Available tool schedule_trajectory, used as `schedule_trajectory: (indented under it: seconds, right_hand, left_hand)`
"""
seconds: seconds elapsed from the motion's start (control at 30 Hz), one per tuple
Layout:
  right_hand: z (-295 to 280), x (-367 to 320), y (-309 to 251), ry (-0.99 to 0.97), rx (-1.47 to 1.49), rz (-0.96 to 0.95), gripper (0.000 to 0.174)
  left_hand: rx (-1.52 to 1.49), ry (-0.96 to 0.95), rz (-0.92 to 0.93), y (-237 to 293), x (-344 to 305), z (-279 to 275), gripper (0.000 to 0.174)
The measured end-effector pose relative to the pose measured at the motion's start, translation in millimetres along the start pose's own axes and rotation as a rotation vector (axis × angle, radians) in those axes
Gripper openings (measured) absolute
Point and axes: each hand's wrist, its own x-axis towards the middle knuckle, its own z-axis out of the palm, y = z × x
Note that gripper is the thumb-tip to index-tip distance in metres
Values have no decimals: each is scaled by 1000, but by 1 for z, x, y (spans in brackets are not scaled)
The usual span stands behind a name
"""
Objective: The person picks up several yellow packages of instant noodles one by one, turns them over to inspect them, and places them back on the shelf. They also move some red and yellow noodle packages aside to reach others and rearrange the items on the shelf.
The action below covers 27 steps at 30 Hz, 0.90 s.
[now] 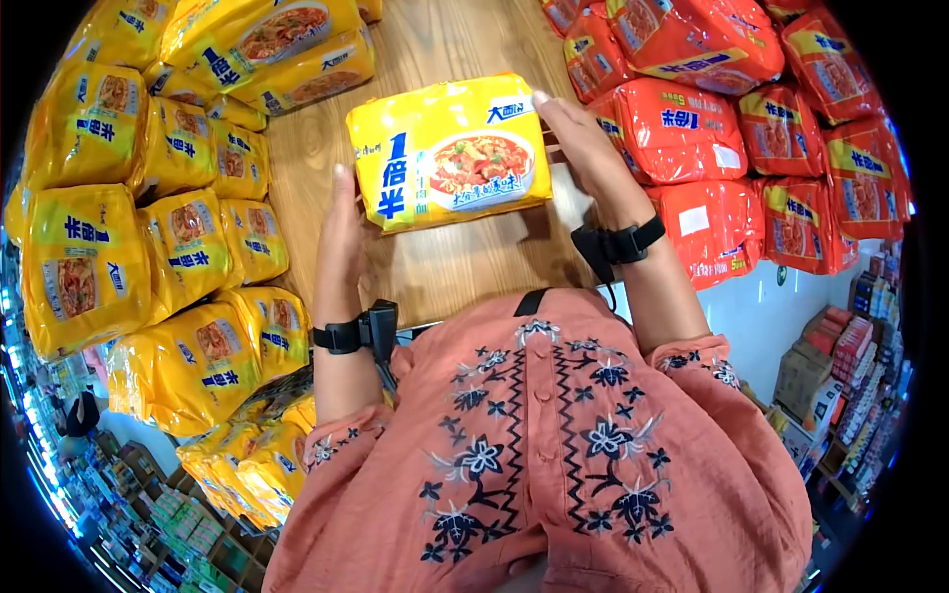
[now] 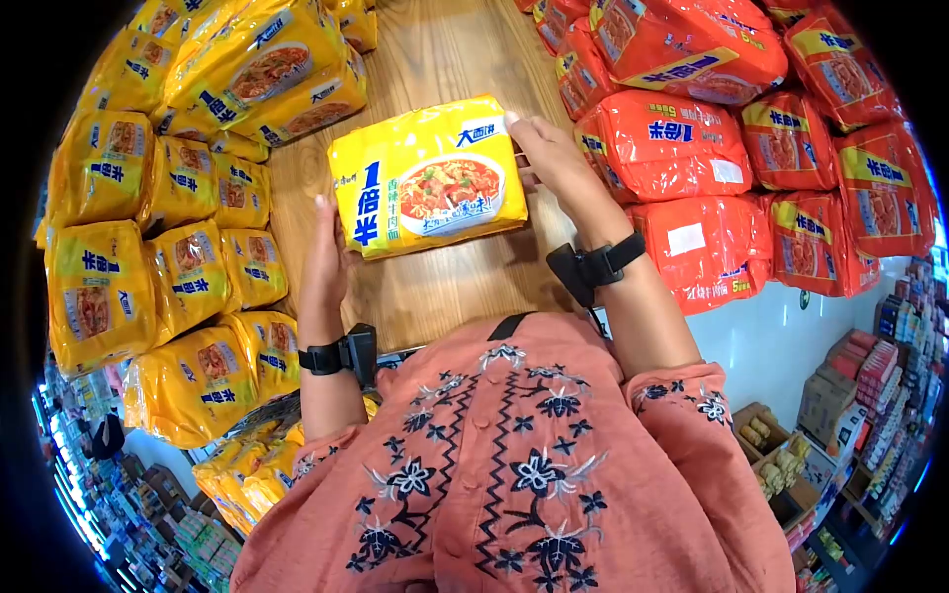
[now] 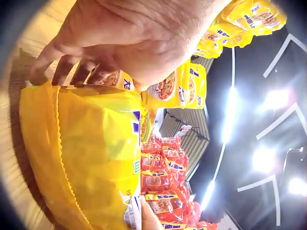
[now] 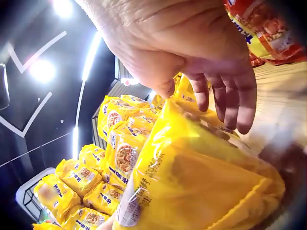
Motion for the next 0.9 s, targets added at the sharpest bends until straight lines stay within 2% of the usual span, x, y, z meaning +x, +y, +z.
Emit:
schedule_trajectory:
  seconds: [0.13, 0.23, 0.27, 0.3, 0.37, 0.5, 0.53, 0.67, 0.9]
  right_hand:
    - [2, -9, 0, -33, 5, 164, 51]
    - [10, -11, 11, -184, -105, -26, 53]
    - [18, -17, 14, -216, -1, -131, 55]
    - [22, -17, 11, -213, 57, -88, 54]
    - [27, -18, 3, -212, 169, -3, 53]
    - [17, 1, -6, -154, -40, 285, 61]
    - [19, 2, -5, -109, -38, 264, 68]
    - [13, 7, -2, -139, -4, 228, 76]
    - [16, 4, -8, -89, 13, 217, 74]
  left_hand:
    - [9, -19, 81, 3, -3, 4, 67]
    - [8, -70, 181, 3, -4, 11, 60]
    - [17, -75, 213, 4, -4, 16, 59]
    - [28, -82, 245, 5, -3, 18, 59]
    - [95, -60, 229, 5, 6, 15, 59]
    - [107, -86, 161, 19, 22, 5, 60]
    - [143, -96, 176, 23, 22, 3, 65]
    - [343, -17, 138, 46, 17, 6, 79]
    - [322, -13, 120, 58, 13, 13, 80]
